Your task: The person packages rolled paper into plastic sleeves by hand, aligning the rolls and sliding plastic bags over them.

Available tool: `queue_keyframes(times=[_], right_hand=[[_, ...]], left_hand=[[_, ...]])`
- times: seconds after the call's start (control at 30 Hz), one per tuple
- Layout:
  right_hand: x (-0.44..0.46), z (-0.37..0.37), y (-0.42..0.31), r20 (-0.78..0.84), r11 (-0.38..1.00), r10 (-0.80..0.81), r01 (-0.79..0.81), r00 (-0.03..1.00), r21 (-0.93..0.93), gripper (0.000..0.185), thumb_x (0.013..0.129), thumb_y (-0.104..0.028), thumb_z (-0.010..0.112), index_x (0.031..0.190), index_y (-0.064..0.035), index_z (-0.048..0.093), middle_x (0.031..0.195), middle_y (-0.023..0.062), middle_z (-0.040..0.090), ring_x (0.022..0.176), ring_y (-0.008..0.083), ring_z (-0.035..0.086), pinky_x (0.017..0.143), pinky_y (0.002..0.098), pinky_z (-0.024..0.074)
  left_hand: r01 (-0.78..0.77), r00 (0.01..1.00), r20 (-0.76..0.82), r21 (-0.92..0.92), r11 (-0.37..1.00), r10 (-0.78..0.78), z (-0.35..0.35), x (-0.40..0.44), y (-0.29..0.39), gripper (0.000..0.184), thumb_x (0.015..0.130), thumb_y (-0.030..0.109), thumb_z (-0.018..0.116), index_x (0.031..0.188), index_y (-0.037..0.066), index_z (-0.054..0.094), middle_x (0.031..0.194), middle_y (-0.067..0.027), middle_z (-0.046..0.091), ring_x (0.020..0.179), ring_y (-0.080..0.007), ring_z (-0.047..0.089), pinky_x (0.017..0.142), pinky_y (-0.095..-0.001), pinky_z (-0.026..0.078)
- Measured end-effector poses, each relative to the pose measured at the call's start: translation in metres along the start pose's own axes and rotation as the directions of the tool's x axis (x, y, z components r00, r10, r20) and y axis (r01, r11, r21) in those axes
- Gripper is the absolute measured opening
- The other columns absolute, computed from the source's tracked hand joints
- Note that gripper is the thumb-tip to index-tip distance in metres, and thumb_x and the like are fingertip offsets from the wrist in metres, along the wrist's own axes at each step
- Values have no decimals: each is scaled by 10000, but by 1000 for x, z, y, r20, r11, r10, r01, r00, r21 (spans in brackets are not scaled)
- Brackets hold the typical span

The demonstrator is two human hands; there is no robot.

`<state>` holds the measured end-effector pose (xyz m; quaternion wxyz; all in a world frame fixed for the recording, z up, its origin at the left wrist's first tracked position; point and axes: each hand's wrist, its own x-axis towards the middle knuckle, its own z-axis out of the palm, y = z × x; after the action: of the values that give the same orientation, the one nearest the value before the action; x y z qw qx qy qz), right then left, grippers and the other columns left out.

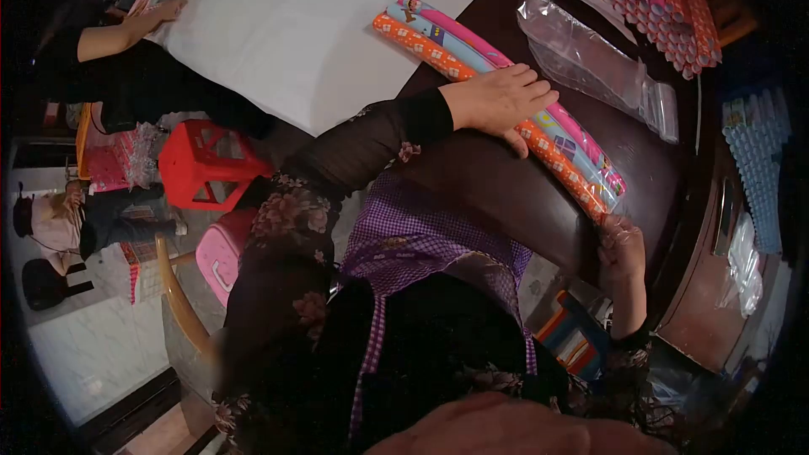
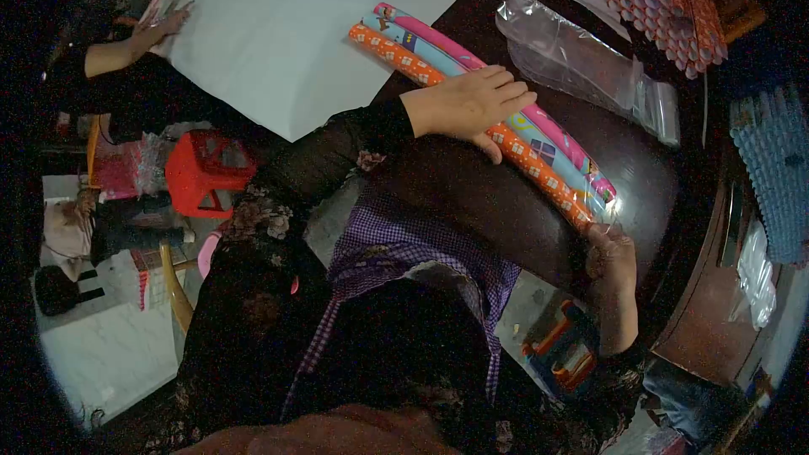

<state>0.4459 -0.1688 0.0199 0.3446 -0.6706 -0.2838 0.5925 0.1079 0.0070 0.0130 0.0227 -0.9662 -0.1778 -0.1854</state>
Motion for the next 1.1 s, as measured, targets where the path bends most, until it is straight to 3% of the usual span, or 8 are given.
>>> queue_keyframes(times=[0.4,0.5,0.7,0.8,0.87,0.93,1.0,1.1], right_hand=[[11,6,4,-101,971,76,-51,992,233,85,886,-149,594,820,-117,552,554,-47,403,389,70,296,371,245,254],[8,8,0,-47,974,67,-55,997,221,71,881,-126,585,819,-116,552,561,-44,409,389,68,293,375,239,252],[-7,33,-17,-134,978,53,-24,990,209,93,890,-115,554,798,-109,547,562,-41,402,396,66,284,379,251,224],[7,17,-5,-79,984,77,-63,994,169,107,893,-119,560,789,-112,538,584,-42,410,427,59,298,400,246,215],[9,13,-2,-1,976,43,-42,999,213,128,909,-202,629,955,-104,562,638,-60,425,466,73,320,439,253,274],[8,19,-3,-64,981,60,-48,996,187,148,905,-189,636,974,-81,563,641,-54,436,462,70,337,415,248,262],[-11,22,-16,101,979,-98,78,990,186,164,907,-195,644,982,-60,591,634,-48,461,468,63,357,408,245,272],[1,5,-8,99,992,17,-29,995,123,190,915,-203,645,1006,-37,639,623,-37,485,456,59,370,393,240,274]], left_hand=[[-16,999,-40,51,999,18,3,-3,2,990,683,693,667,1282,-78,504,1132,-141,559,1030,-277,529,928,-367,411],[-9,999,-45,30,1000,10,3,-3,3,987,685,690,669,1283,-77,503,1140,-142,558,1032,-280,529,928,-367,413],[12,1000,0,12,1000,-12,-1,-3,7,974,687,642,700,1298,-84,482,1202,-164,542,1086,-308,519,969,-389,410],[28,998,53,-32,999,-26,-4,-2,8,978,690,600,730,1322,-93,451,1268,-190,521,1159,-337,499,1022,-410,396],[38,996,82,-28,999,-36,2,1,7,991,698,602,728,1345,-87,428,1298,-197,509,1196,-350,488,1052,-422,386],[54,993,104,17,998,-55,3,2,10,1003,702,598,731,1372,-72,403,1327,-199,496,1228,-358,474,1073,-432,379],[81,988,126,30,996,-84,-2,2,14,1017,700,595,741,1395,-57,385,1347,-197,488,1247,-360,464,1080,-445,377],[26,998,47,45,999,-28,6,1,10,1006,685,593,743,1377,-56,410,1297,-183,515,1201,-346,484,1051,-436,390]])
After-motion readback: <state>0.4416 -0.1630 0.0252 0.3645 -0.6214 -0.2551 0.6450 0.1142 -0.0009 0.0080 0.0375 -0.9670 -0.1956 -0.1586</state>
